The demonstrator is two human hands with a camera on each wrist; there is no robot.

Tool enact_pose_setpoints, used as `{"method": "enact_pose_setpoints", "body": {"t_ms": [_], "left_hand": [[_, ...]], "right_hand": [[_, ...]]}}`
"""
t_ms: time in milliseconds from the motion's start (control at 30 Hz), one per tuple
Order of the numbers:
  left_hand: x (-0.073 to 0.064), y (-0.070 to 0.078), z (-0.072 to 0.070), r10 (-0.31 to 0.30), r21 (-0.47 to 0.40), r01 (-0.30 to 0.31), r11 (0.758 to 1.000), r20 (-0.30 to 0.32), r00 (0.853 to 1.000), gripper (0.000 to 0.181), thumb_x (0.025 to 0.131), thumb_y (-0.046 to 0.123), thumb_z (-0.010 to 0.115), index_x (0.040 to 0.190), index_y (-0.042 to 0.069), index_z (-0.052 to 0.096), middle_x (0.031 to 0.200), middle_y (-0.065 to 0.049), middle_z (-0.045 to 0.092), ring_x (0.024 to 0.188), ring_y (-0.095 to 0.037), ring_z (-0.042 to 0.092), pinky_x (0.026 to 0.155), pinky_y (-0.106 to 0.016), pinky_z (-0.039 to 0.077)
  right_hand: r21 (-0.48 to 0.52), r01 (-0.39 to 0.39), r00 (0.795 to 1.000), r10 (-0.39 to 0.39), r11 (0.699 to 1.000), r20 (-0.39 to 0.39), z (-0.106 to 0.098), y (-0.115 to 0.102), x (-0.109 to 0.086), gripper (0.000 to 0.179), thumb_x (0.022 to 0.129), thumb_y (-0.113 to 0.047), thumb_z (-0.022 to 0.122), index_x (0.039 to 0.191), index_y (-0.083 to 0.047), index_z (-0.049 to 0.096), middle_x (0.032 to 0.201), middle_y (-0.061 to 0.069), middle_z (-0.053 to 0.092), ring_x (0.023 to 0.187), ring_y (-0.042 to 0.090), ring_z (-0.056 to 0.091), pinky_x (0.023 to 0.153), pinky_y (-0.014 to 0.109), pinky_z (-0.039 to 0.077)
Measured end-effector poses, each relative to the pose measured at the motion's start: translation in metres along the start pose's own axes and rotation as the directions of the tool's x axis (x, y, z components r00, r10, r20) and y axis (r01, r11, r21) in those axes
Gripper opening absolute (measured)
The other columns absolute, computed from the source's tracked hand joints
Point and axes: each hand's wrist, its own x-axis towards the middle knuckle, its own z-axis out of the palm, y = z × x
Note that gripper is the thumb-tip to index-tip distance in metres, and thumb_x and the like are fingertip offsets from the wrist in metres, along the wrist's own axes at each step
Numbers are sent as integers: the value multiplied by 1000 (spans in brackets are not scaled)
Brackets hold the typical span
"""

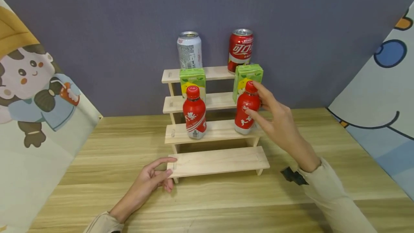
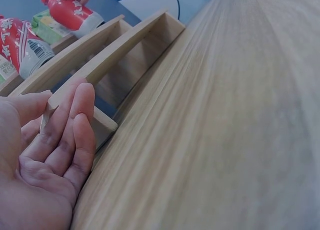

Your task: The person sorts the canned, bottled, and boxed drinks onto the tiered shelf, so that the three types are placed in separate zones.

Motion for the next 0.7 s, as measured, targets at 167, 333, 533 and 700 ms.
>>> {"method": "enact_pose_setpoints", "body": {"t_ms": [167,333,533,700], "left_hand": [[-1,-1,-1,-6,4,6,1000,-6,1000,44,104,5,50,146,-2,41,77,-12,73,69,-19,69,68,-45,62],[-4,-1,-2,-13,14,13,1000,-18,1000,43,103,5,50,145,-2,42,77,-12,73,69,-19,69,68,-45,62],[-1,-3,-2,-33,19,34,999,-39,999,42,103,8,53,144,1,44,76,-14,73,69,-20,70,68,-45,63],[4,0,-6,-16,45,17,999,-18,1000,42,104,7,51,145,0,43,78,-17,72,70,-21,70,68,-47,62]], "right_hand": [[-5,-18,1000,18,1000,-4,3,1,-4,88,81,2,80,155,-17,37,147,5,52,121,22,60,92,21,55],[-18,-12,1000,12,1000,13,5,0,-4,88,82,1,80,155,-17,36,147,6,52,119,23,61,93,16,53],[-54,-14,999,16,998,39,3,1,-2,89,83,-1,79,157,-18,32,145,8,53,114,24,63,89,34,58],[-64,-53,999,53,997,-1,-2,3,-5,83,88,-3,75,157,-15,30,144,14,54,119,31,62,96,48,55]]}}
